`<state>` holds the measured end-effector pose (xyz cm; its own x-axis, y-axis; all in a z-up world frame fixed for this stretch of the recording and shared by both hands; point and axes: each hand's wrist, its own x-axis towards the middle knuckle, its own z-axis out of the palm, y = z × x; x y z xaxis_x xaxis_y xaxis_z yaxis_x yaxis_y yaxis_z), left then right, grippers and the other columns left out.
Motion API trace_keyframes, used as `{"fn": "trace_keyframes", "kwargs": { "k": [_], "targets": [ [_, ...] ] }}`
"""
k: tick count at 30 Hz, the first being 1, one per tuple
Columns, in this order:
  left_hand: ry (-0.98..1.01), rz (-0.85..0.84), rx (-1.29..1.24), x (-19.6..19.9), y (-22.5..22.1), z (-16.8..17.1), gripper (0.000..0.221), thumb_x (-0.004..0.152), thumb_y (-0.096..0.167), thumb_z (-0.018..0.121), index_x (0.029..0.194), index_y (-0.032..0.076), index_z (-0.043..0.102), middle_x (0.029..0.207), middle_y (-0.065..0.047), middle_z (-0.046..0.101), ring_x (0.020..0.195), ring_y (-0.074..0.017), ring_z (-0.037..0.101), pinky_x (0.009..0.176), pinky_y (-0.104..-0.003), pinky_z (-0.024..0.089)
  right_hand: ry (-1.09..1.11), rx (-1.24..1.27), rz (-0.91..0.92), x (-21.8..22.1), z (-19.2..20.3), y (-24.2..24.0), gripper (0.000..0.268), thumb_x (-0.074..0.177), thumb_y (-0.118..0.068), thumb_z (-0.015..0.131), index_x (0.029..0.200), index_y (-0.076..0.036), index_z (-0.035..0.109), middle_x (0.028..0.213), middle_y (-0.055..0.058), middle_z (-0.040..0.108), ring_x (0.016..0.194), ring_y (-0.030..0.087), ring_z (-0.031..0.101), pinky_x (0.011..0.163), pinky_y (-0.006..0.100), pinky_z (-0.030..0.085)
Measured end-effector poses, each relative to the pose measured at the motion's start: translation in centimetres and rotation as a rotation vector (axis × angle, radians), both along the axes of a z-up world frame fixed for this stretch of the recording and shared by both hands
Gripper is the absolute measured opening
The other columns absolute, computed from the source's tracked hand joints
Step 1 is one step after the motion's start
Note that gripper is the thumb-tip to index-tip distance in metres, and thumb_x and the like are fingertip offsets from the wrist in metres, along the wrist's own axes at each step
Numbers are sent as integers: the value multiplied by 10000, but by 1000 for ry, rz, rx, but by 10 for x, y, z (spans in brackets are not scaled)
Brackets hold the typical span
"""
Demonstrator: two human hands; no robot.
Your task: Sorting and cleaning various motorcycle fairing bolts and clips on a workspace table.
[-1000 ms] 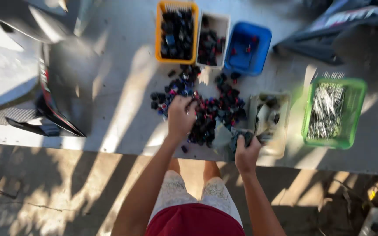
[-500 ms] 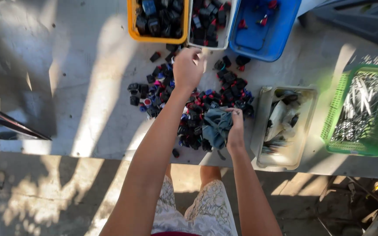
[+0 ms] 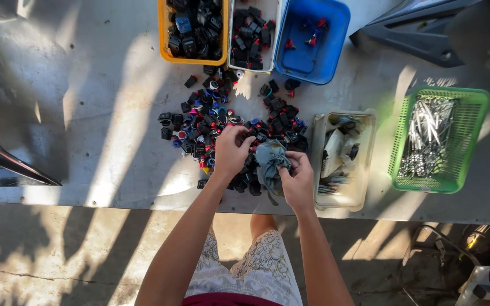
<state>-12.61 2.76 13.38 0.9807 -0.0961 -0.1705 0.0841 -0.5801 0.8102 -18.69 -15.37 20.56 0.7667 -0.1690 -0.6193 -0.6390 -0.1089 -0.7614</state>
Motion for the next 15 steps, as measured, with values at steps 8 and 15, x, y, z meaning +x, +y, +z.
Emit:
{"fn": "trace_keyframes", "kwargs": {
  "k": [8,15],
  "targets": [
    [449,151,-684,-59,10,201,167,926,35,720,1083,2,768,806,-121,770,737,-168,707,713,-335,613,-642,-218,80,-19,140,34,338,829,155,684,1047,-67,814,986,88,711,953,252,731,910,381,550],
    [357,338,-791,-80,21,271,204,1000,58,657,1169,-16,744,934,-107,772,823,-126,696,758,-330,608,-705,-113,143,-25,228,59,339,852,172,634,1066,-39,789,1017,127,718,989,332,735,912,442,550]
  ]
}}
